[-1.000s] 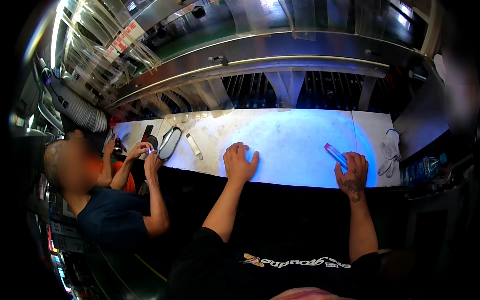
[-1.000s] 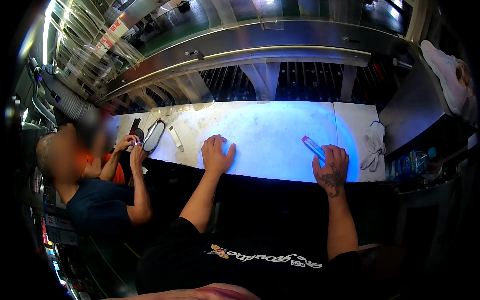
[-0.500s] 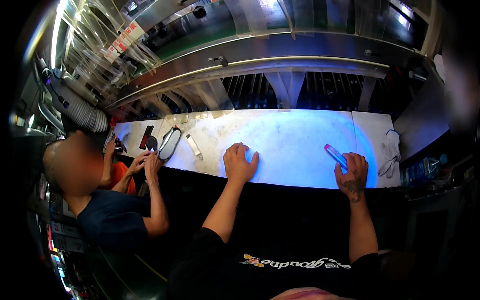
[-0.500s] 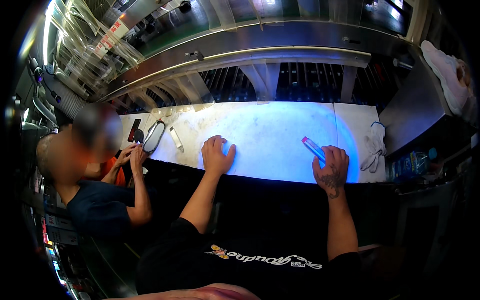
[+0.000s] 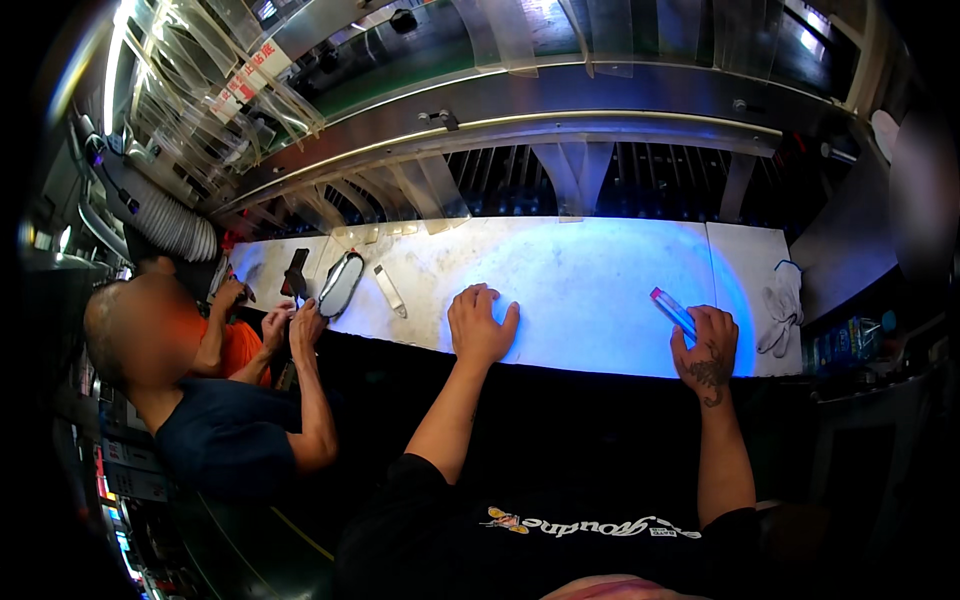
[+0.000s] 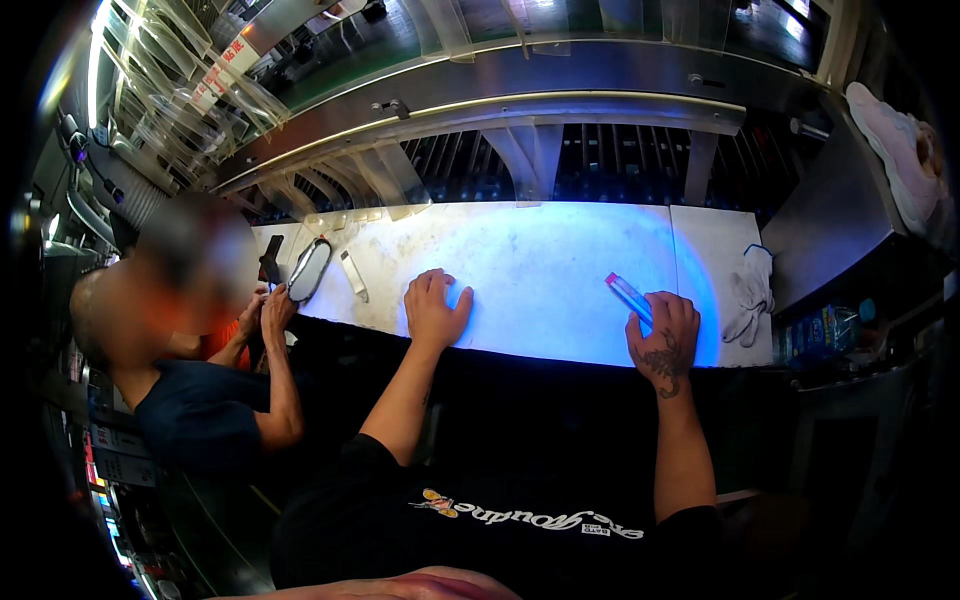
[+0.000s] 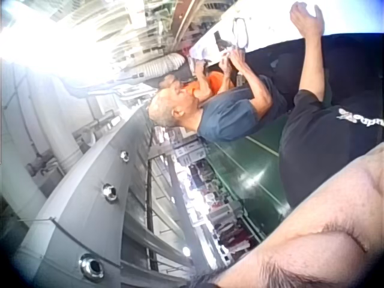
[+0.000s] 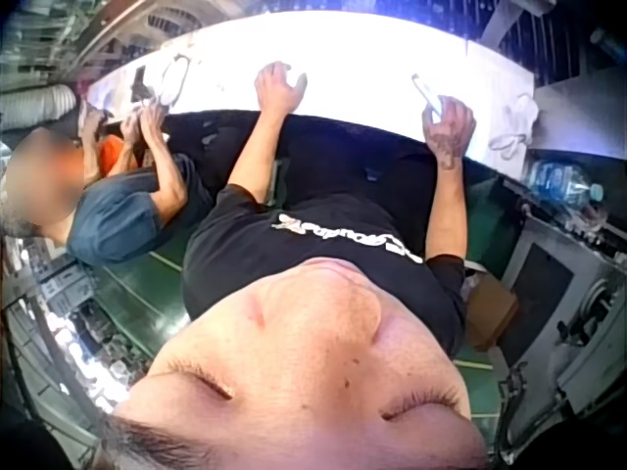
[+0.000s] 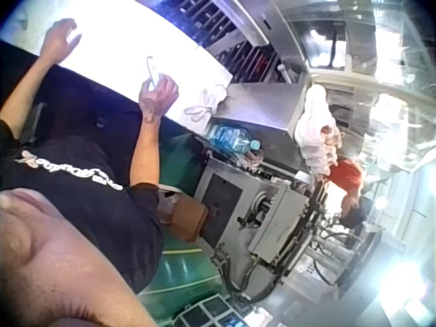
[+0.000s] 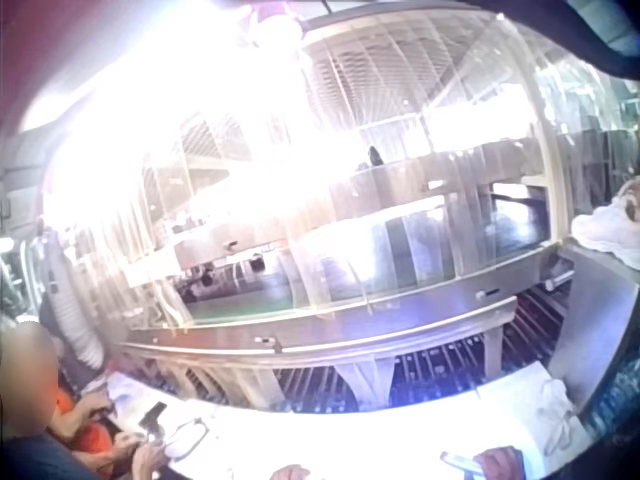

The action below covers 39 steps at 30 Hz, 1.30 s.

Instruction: The person assembles a sneaker by inserting a white insole into the shoe and securing the laces. They then use a blue marker to apply a substance to the shoe's surface. The person repeats this process with a second sneaker, handling each shoe individually.

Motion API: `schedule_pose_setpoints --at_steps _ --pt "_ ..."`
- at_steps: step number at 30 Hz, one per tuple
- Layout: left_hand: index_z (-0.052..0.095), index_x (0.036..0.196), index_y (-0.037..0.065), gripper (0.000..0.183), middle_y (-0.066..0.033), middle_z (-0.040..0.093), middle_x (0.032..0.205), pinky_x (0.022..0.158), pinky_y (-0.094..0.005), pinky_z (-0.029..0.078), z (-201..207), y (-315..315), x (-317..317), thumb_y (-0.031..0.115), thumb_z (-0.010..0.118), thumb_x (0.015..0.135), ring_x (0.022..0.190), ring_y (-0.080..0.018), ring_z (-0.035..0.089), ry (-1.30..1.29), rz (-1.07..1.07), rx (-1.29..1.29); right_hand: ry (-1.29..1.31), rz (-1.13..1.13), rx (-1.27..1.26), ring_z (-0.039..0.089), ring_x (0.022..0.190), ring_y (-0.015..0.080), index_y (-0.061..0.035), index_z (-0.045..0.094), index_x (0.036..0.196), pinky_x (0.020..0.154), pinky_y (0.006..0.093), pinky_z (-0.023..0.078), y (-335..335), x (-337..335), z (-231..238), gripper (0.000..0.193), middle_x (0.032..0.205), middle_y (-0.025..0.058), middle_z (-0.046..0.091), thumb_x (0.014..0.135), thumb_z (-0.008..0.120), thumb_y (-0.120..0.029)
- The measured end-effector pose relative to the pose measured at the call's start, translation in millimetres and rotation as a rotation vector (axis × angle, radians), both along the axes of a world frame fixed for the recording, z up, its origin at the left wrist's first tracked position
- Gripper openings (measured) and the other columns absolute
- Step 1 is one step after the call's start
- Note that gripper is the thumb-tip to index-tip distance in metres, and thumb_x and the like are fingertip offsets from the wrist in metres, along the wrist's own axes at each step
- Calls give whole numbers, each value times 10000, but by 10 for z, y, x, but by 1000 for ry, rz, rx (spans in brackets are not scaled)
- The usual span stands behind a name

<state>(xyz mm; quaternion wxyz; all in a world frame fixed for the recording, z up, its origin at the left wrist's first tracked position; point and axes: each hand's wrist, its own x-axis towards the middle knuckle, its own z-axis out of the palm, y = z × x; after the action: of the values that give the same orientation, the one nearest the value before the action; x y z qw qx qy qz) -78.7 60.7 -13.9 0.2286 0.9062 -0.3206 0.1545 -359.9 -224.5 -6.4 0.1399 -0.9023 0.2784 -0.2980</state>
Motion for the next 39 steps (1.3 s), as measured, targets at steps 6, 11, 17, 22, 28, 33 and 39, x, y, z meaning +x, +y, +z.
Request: schedule_pose_setpoints --at_steps 6,11,17,22,28,33,39 --pt "711 1137 72 375 -169 652 1340 1132 -517 430 -39 18 18 347 822 908 1292 -392 570 -10 -19 -20 -18 5 -14 628 1151 351 -22 732 1179 1006 486 479 7 -2 -9 333 1209 146 704 902 756 -205" --pt "710 1141 72 382 -168 651 1343 1135 -516 428 -27 6 12 355 820 910 1295 -391 567 5 -6 3 -17 3 0 631 1146 353 -21 734 1183 1011 486 480 8 -2 -8 337 1210 148 708 902 755 -206" --pt "711 1142 68 389 -172 651 1344 1139 -514 427 -26 -12 15 365 815 912 1297 -391 567 27 -2 4 12 -10 2 631 1170 335 -41 744 1182 1032 476 480 -15 -19 -27 326 1208 123 709 909 763 -217" --pt "711 1141 66 392 -181 649 1344 1139 -523 427 -11 34 12 369 814 915 1287 -402 572 36 7 7 -13 -5 -20 637 1173 341 -50 738 1199 1034 487 485 9 9 -51 339 1228 125 713 901 772 -206" --pt "701 1133 78 397 -162 666 1276 1083 -519 454 -95 -23 47 361 832 889 1247 -383 587 -90 -30 -77 7 -15 -48 636 1194 367 -45 724 1230 1055 493 489 -47 -34 -170 363 1243 148 706 899 779 -182" --pt "708 1136 69 394 -158 662 1288 1113 -507 438 -4 26 10 355 824 891 1259 -370 583 -10 -4 -49 5 9 -49 626 1215 380 -17 716 1230 1068 504 478 -28 -21 -178 360 1258 156 701 910 767 -175" --pt "721 1140 61 394 -156 655 1300 1128 -502 429 3 5 -6 358 813 898 1263 -364 579 -4 -9 -71 29 20 -41 625 1211 387 -3 719 1233 1060 506 478 -74 -19 -173 366 1257 170 700 918 758 -185"
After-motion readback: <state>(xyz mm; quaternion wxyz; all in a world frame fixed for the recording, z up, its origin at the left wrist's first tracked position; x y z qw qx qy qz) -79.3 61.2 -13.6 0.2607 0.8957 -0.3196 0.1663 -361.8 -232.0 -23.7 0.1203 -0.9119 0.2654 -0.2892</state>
